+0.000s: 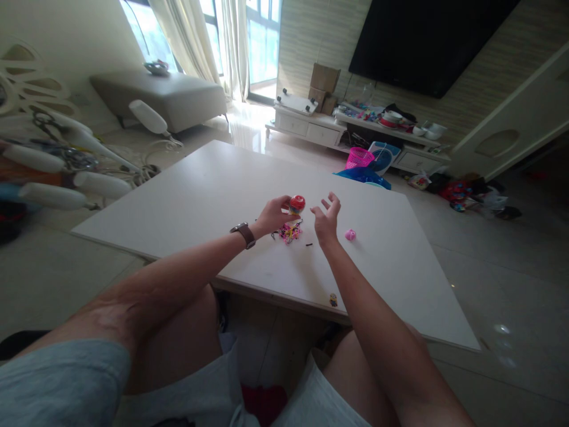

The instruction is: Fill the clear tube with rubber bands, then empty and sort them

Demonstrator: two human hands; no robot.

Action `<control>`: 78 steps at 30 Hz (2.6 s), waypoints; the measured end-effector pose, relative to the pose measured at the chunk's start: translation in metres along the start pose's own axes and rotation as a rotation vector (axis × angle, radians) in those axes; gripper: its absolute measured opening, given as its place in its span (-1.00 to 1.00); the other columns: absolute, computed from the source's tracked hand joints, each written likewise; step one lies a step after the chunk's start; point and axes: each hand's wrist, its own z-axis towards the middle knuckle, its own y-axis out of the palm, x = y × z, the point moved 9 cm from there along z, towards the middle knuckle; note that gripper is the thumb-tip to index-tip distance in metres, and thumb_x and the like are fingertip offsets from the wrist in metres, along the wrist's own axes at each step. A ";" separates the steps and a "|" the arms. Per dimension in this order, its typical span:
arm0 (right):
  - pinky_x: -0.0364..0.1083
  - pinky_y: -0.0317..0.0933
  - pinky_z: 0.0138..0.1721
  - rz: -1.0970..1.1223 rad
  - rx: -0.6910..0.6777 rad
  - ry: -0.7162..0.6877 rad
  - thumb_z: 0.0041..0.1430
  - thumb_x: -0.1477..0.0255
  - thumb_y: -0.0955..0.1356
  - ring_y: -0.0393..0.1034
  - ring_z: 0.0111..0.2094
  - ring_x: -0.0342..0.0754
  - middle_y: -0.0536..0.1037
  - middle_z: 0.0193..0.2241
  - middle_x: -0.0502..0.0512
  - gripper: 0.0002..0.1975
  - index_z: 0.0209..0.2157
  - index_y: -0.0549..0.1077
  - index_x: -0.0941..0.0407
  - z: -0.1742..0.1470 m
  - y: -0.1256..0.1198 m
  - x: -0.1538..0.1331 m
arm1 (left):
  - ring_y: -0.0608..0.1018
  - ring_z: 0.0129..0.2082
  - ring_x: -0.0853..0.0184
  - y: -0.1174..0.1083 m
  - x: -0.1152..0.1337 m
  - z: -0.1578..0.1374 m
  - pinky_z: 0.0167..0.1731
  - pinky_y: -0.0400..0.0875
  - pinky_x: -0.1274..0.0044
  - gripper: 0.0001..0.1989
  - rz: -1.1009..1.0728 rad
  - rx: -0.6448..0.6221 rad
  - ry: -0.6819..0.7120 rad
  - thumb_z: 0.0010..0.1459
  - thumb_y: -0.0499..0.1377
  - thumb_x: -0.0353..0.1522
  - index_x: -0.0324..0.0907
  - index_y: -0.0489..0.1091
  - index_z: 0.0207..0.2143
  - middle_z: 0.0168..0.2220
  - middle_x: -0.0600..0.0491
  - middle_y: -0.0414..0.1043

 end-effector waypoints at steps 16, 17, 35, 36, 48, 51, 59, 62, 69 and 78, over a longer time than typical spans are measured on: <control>0.18 0.17 0.25 0.123 -0.301 0.250 -0.10 0.33 0.42 0.07 0.34 0.11 0.34 0.23 0.02 -0.45 0.02 0.39 -0.10 -0.015 0.030 0.009 | 0.64 -0.17 0.16 -0.012 -0.003 0.001 -0.05 0.53 0.29 -0.63 -0.005 0.070 -0.019 -0.08 0.43 -0.32 -0.22 0.51 -0.19 -0.20 -0.08 0.63; 0.18 0.20 0.23 0.125 -0.323 0.254 -0.10 0.32 0.42 0.10 0.32 0.11 0.35 0.22 0.02 -0.45 0.01 0.39 -0.10 -0.015 0.031 0.008 | 0.64 -0.16 0.16 -0.012 -0.003 0.001 -0.05 0.53 0.29 -0.63 -0.011 0.069 -0.017 -0.08 0.43 -0.32 -0.22 0.51 -0.19 -0.20 -0.09 0.63; 0.10 0.40 -0.02 0.079 -0.318 0.242 -0.02 0.21 0.41 0.31 0.10 0.08 0.37 0.12 0.05 -0.49 0.03 0.39 -0.11 -0.016 0.032 0.010 | 0.64 -0.14 0.16 -0.010 0.001 0.000 -0.07 0.52 0.35 -0.62 -0.003 0.044 -0.008 -0.04 0.43 -0.27 -0.22 0.51 -0.18 -0.17 -0.09 0.63; 0.10 0.41 -0.03 0.093 -0.323 0.238 0.00 0.20 0.40 0.31 0.10 0.08 0.37 0.12 0.05 -0.51 0.02 0.39 -0.11 -0.017 0.033 0.009 | 0.64 -0.14 0.16 -0.010 0.001 0.000 -0.07 0.52 0.35 -0.63 -0.004 0.042 -0.010 -0.04 0.43 -0.27 -0.22 0.51 -0.17 -0.17 -0.09 0.63; 0.08 0.40 -0.05 0.013 -0.228 0.135 -0.01 0.23 0.38 0.31 0.05 0.06 0.37 0.02 0.05 -0.63 -0.11 0.38 -0.06 -0.013 0.023 0.003 | 0.64 -0.20 0.20 -0.006 0.004 -0.002 -0.12 0.53 0.37 -0.61 0.036 0.013 -0.023 -0.07 0.43 -0.29 -0.21 0.51 -0.17 -0.21 -0.05 0.63; 0.07 0.40 -0.07 0.063 -0.225 0.166 0.00 0.23 0.36 0.34 0.01 0.04 0.38 0.00 0.04 -0.65 -0.14 0.36 -0.04 -0.013 0.024 0.005 | 0.64 -0.21 0.20 -0.005 0.005 -0.002 -0.15 0.53 0.39 -0.62 0.033 0.006 -0.022 -0.08 0.44 -0.29 -0.21 0.50 -0.19 -0.22 -0.04 0.62; 0.09 0.39 -0.06 0.008 -0.201 0.132 0.01 0.22 0.37 0.37 -0.04 0.05 0.45 -0.09 0.06 -0.71 -0.22 0.38 0.00 -0.012 0.020 -0.002 | 0.63 -0.22 0.21 -0.009 0.004 -0.001 -0.20 0.52 0.41 -0.61 0.062 0.036 -0.022 -0.08 0.44 -0.27 -0.20 0.47 -0.20 -0.22 -0.04 0.61; 0.06 0.39 -0.08 -0.017 -0.132 0.108 0.04 0.21 0.36 0.38 -0.06 0.03 0.45 -0.09 0.07 -0.71 -0.21 0.37 0.01 -0.010 0.013 -0.003 | 0.62 -0.22 0.21 -0.014 0.000 0.002 -0.19 0.53 0.40 -0.58 0.075 0.080 -0.028 -0.10 0.45 -0.25 -0.21 0.48 -0.19 -0.22 -0.05 0.61; 0.04 0.37 -0.07 -0.169 -0.089 0.003 0.08 0.22 0.36 0.38 -0.13 -0.01 0.47 -0.13 0.07 -0.77 -0.27 0.38 0.04 -0.007 0.009 -0.003 | 0.61 -0.30 0.20 -0.021 -0.008 0.004 -0.28 0.53 0.39 -0.59 0.135 0.092 -0.087 -0.17 0.47 -0.21 -0.20 0.55 -0.26 -0.30 -0.03 0.62; 0.06 0.36 -0.06 -0.203 -0.119 -0.024 0.11 0.23 0.35 0.39 -0.14 0.00 0.47 -0.17 0.07 -0.81 -0.30 0.39 0.04 -0.008 0.012 -0.007 | 0.61 -0.26 0.20 -0.033 0.016 0.004 -0.17 0.53 0.37 -0.58 0.140 0.156 0.017 -0.16 0.49 -0.21 -0.21 0.54 -0.26 -0.30 -0.02 0.62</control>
